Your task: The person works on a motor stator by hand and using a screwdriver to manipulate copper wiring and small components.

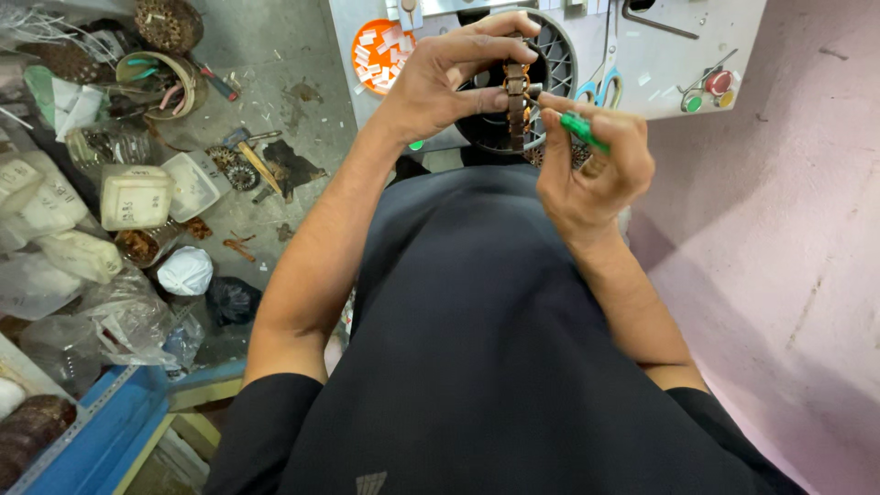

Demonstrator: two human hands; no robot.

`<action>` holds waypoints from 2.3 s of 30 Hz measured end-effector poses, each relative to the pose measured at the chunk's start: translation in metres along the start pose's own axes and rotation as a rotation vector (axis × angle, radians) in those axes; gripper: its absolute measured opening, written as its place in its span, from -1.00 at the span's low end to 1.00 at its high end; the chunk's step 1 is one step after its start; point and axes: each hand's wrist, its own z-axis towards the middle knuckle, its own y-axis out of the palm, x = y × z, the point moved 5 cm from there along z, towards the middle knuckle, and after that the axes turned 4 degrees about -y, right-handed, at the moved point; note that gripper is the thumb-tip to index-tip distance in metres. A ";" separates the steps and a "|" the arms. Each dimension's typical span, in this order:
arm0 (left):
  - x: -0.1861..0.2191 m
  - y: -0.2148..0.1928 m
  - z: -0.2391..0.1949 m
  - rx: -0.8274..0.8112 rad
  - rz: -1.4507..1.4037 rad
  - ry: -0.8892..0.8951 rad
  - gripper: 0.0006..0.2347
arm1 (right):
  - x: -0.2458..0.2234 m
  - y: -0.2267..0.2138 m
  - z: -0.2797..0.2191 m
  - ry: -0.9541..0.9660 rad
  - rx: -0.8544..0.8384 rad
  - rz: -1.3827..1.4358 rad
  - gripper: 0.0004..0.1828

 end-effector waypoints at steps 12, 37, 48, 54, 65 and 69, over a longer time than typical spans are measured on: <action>0.017 0.004 -0.001 0.059 0.211 0.087 -0.72 | -0.004 -0.016 0.034 0.205 -0.044 0.193 -0.31; 0.029 -0.009 -0.048 0.692 0.632 0.136 -0.71 | 0.023 -0.024 0.047 0.054 -0.121 0.040 -0.27; -0.115 -0.148 -0.176 1.104 0.536 -0.436 -0.64 | 0.054 -0.052 0.007 0.492 0.056 0.404 -0.31; -0.107 -0.157 -0.173 1.032 0.534 -0.491 -0.86 | 0.048 -0.052 0.025 0.408 0.132 0.256 -0.57; 0.103 0.000 -0.075 0.515 0.677 0.120 -0.85 | -0.017 0.007 0.054 0.611 -0.379 0.412 -0.67; 0.117 0.039 -0.042 0.464 0.503 0.089 -0.79 | -0.023 0.007 0.065 0.420 -0.360 0.240 -0.82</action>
